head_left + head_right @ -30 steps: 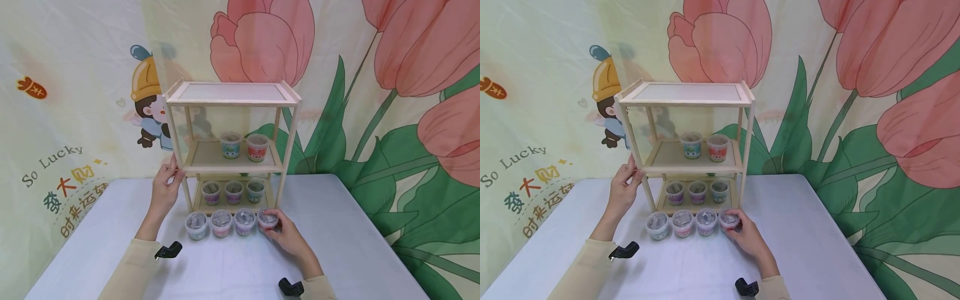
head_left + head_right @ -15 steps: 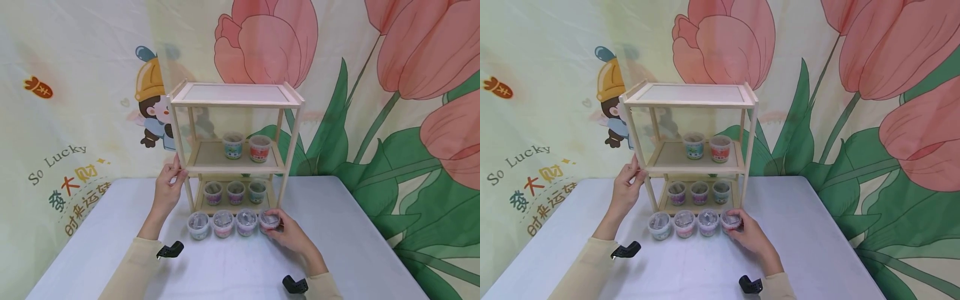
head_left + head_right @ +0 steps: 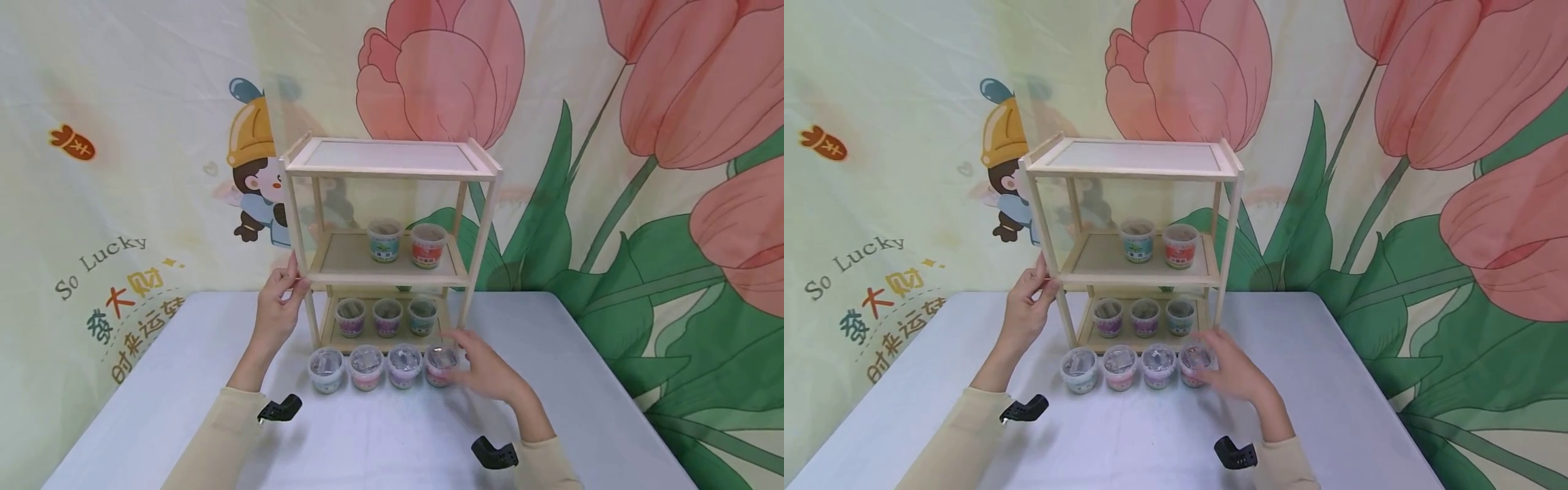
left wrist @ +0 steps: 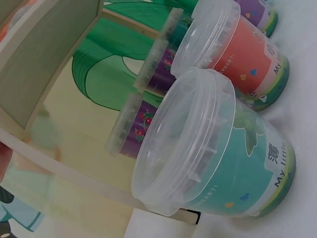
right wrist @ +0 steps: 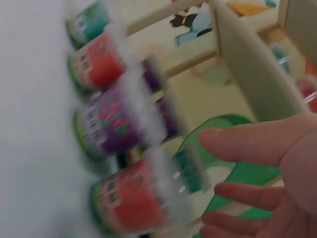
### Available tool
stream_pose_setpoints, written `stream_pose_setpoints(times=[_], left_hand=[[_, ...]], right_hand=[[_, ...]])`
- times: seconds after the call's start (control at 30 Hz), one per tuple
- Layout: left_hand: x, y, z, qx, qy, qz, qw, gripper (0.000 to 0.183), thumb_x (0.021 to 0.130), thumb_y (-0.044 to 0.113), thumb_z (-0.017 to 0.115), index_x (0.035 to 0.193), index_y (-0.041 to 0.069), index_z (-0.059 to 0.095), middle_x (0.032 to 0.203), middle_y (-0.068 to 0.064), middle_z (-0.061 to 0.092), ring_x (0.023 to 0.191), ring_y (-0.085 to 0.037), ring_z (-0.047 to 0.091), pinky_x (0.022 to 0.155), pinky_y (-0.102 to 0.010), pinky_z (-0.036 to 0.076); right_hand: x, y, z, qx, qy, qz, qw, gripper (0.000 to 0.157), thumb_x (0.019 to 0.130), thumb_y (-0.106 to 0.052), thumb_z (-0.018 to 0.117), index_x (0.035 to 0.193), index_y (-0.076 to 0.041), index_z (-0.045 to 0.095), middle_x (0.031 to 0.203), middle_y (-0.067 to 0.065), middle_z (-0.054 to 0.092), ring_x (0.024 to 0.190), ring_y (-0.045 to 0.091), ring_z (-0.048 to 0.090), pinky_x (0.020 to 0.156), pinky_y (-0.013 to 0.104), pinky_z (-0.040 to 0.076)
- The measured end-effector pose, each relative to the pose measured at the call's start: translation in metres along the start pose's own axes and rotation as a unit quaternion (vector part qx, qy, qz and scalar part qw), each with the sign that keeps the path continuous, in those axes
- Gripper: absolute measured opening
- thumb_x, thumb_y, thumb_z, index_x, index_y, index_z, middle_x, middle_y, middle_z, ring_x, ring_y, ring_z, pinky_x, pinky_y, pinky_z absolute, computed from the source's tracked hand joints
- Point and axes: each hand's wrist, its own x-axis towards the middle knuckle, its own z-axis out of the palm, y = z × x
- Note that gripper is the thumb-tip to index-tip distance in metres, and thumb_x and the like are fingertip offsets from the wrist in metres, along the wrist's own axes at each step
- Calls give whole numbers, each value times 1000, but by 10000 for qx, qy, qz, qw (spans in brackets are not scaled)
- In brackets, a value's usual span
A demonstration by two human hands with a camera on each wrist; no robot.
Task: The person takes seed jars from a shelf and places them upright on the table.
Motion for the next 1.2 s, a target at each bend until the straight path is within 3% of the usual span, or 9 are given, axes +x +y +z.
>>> stream_pose_setpoints(times=[0.27,0.47,0.6,0.9,1.2], left_hand=[[0,-7,-5,-67,-120,30,9999,61,100,-1,69,157,10,48,107,-14,60,98,3,57,80,-6,50],[0,-3,-2,0,-37,31,10000,60,99,-6,69,154,3,49,107,-20,60,96,7,54,82,-4,47],[1,-6,-1,-38,-7,-149,9999,59,98,-5,70,153,4,52,106,-15,59,97,5,56,80,-4,50],[-1,19,0,30,-69,19,10000,58,98,-10,67,152,-6,46,106,-29,58,96,8,52,85,-2,44],[0,-3,-4,93,-177,-154,9997,60,101,1,70,156,7,49,108,-17,60,97,6,55,79,-4,50]], right_hand=[[26,-53,-24,593,357,-1055,9920,54,101,-6,73,151,-8,54,148,12,60,136,33,59,115,51,49],[52,-87,-30,925,866,-1440,9814,54,100,0,72,150,-5,54,149,17,57,137,32,57,116,43,48],[71,-103,-30,1196,1074,-1394,9771,53,101,0,70,150,-4,52,154,19,52,142,37,51,120,45,44],[103,-115,-25,954,1137,-815,9856,64,102,-10,68,159,-6,41,164,17,42,153,36,39,126,48,35],[126,-120,-16,307,1138,-528,9916,78,100,-18,72,166,-14,31,169,17,35,154,35,38,124,52,37]])
